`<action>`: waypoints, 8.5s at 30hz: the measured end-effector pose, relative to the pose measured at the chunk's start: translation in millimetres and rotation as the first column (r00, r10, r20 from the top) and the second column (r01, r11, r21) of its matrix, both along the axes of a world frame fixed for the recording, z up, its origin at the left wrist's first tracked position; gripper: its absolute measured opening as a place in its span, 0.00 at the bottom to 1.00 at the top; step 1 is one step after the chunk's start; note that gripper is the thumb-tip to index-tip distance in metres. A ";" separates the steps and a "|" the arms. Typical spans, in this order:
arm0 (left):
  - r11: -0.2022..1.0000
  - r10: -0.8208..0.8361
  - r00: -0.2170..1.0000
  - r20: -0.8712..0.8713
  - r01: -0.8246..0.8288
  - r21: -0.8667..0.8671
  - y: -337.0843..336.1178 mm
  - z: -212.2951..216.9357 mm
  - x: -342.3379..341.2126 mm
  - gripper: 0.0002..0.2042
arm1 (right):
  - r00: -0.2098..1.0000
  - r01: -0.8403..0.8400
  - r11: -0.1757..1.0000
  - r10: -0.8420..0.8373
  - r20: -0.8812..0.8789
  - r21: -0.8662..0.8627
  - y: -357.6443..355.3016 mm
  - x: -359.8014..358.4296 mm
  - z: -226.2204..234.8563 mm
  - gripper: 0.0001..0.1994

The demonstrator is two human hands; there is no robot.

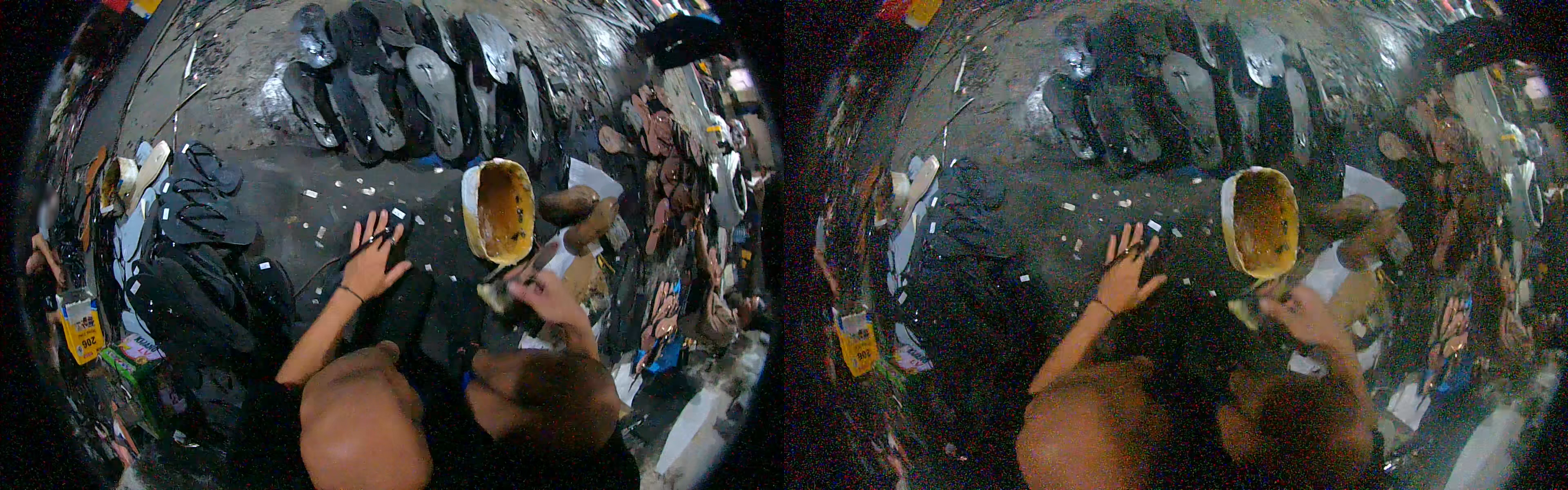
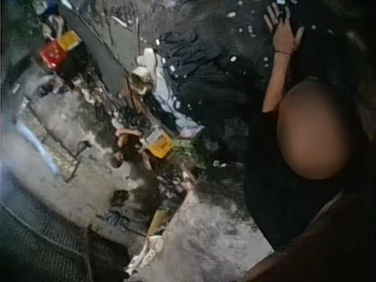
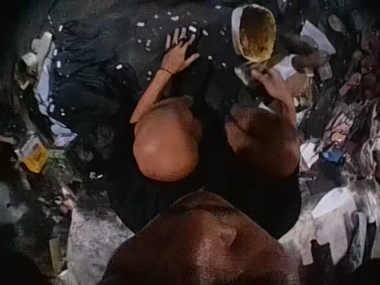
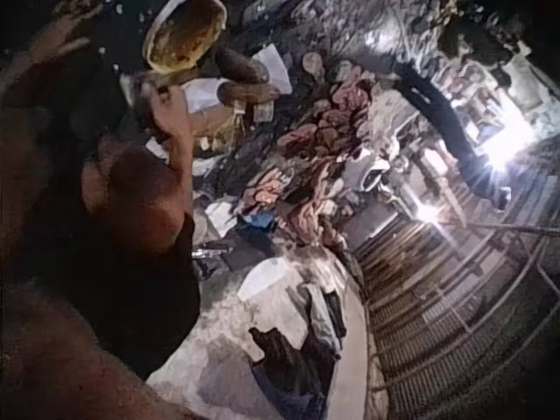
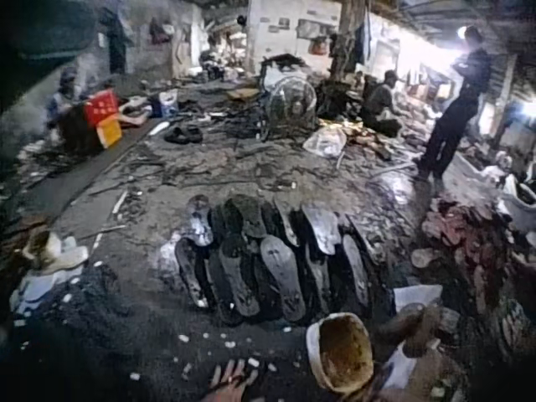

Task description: The person sits on the ground and repeatedly applies a dark liquid to black flip-flops using a brush. They dip the brush into a yellow container, coat the soles and straps of each sandal, and place the treated items back into a pile.

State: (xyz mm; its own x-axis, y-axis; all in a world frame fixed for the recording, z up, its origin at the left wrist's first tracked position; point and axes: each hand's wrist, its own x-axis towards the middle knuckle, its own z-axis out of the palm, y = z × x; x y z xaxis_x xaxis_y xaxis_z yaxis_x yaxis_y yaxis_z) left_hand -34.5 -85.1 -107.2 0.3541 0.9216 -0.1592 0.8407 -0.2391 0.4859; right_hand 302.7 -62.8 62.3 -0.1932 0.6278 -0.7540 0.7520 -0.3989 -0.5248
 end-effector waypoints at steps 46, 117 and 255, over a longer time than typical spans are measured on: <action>0.711 0.602 -0.086 0.794 -0.395 -0.582 71.2 33.4 -29.4 0.18 | 0.735 0.111 0.835 0.296 -0.610 0.539 41.4 -93.7 -0.7 0.12; 0.547 0.788 -0.475 0.392 0.249 -0.799 109.2 109.6 57.5 0.18 | 0.835 0.545 0.226 -0.050 -0.549 0.808 137.8 -80.2 -2.5 0.11; 0.417 0.893 -0.308 0.330 0.287 -0.862 15.8 96.1 -16.9 0.22 | 1.000 0.000 0.974 -0.001 0.002 0.224 -9.5 24.8 -6.2 0.19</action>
